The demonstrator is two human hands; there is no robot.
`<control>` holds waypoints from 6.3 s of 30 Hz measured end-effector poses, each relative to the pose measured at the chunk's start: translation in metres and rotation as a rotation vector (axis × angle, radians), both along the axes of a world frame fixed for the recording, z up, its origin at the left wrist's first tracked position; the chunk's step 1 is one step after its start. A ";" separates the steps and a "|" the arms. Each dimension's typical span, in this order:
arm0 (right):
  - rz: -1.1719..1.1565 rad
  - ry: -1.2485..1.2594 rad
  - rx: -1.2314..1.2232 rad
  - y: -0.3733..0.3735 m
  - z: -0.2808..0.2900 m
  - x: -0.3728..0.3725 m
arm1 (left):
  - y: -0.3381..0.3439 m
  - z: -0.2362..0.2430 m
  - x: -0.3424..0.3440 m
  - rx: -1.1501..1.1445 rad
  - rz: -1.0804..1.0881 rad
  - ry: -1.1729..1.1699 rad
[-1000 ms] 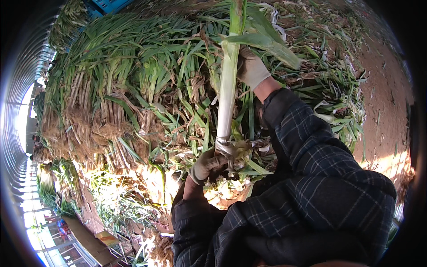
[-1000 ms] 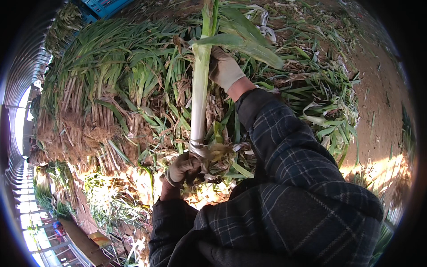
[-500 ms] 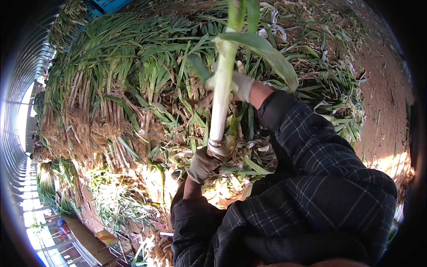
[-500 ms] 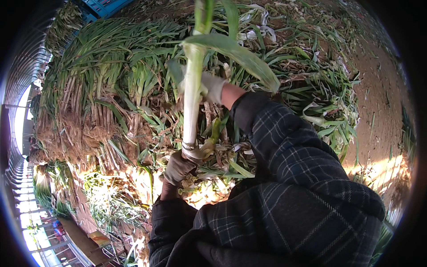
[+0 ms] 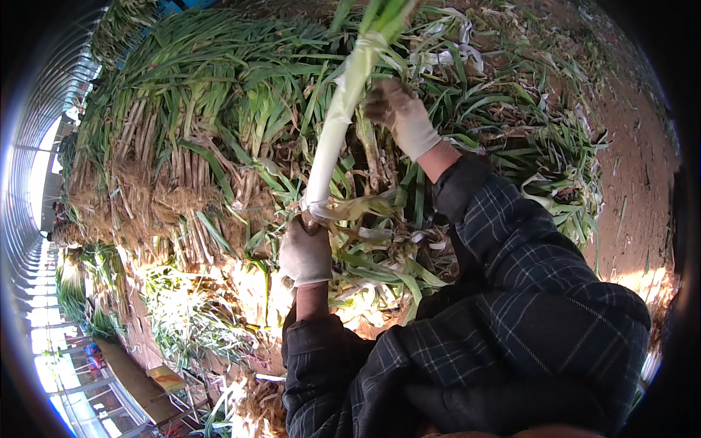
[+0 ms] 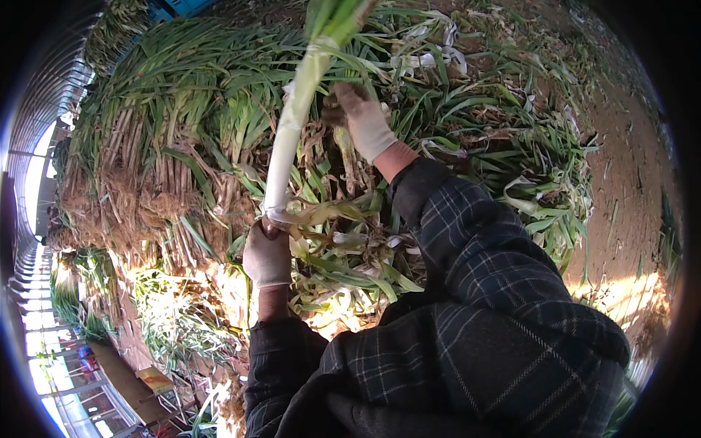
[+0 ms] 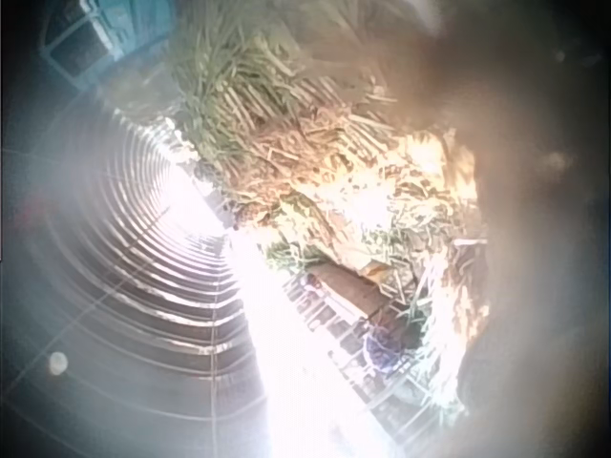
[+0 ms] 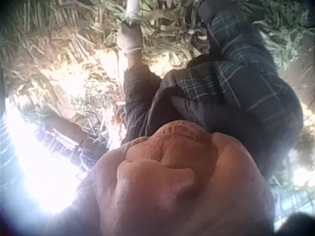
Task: The person repeatedly pulls off outer leaves from harvested leek stalks and drops the cleaned stalks onto a growing pile. The work is performed by hand with gloves in a covered outdoor area with a metal arched roof.
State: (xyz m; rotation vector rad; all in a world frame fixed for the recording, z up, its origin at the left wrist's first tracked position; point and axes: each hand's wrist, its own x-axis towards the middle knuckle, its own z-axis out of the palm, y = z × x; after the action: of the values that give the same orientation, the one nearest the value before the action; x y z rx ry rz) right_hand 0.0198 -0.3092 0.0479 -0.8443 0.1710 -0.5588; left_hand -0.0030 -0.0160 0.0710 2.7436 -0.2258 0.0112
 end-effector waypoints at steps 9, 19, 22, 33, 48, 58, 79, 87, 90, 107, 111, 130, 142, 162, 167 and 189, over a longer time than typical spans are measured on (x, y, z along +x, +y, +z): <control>-0.197 0.219 -0.203 -0.008 0.023 -0.004 | 0.000 0.000 -0.001 0.125 0.025 -0.146; -0.600 0.164 -1.600 0.010 0.043 -0.016 | 0.012 -0.011 0.000 0.072 0.120 -0.119; -0.472 0.147 -1.716 0.009 0.047 -0.019 | 0.018 -0.015 -0.001 0.083 0.129 -0.173; 1.006 0.092 -1.282 0.107 0.037 -0.065 | 0.000 -0.024 0.003 0.066 -0.057 0.011; -0.100 0.533 -1.231 -0.034 -0.036 -0.011 | 0.000 -0.009 0.003 0.212 0.083 -0.271; 0.652 0.281 -1.443 0.102 0.025 -0.046 | -0.005 -0.033 0.007 0.382 -0.022 -0.134; 0.293 0.098 0.116 -0.022 0.002 -0.025 | 0.009 -0.029 0.000 -0.572 -0.554 0.738; 0.378 -0.107 0.065 -0.026 0.030 -0.036 | 0.012 -0.027 -0.003 -0.695 -0.766 0.827; 0.324 -0.061 0.040 -0.016 0.042 -0.037 | 0.009 -0.024 -0.005 -0.781 -0.780 0.872; 1.510 -0.078 -0.830 0.103 0.039 -0.066 | 0.003 -0.079 0.007 -0.701 -0.315 0.472; 0.557 0.568 -1.525 0.034 0.021 -0.031 | 0.002 -0.067 0.001 -0.539 -0.205 0.475; 0.093 0.386 -0.126 -0.007 0.021 -0.020 | -0.012 -0.044 -0.020 -0.152 -0.250 0.150; 0.548 0.842 -1.487 0.037 -0.005 -0.029 | -0.003 -0.028 -0.018 -0.668 -0.363 0.703; 0.199 0.222 0.414 0.031 0.003 -0.025 | 0.010 0.012 -0.019 -0.426 -0.251 0.447; 0.283 -0.054 0.663 0.058 0.008 -0.024 | -0.021 -0.040 -0.015 -1.208 -0.292 0.652; -0.163 0.785 0.176 -0.036 -0.109 -0.019 | 0.114 0.097 -0.175 -0.696 -0.070 1.073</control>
State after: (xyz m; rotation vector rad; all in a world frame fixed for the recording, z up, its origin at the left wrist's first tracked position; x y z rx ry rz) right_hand 0.0010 -0.3451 -0.0610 -0.8455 0.9989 -0.3301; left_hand -0.1777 0.0983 0.1681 1.7334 0.0035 -1.1214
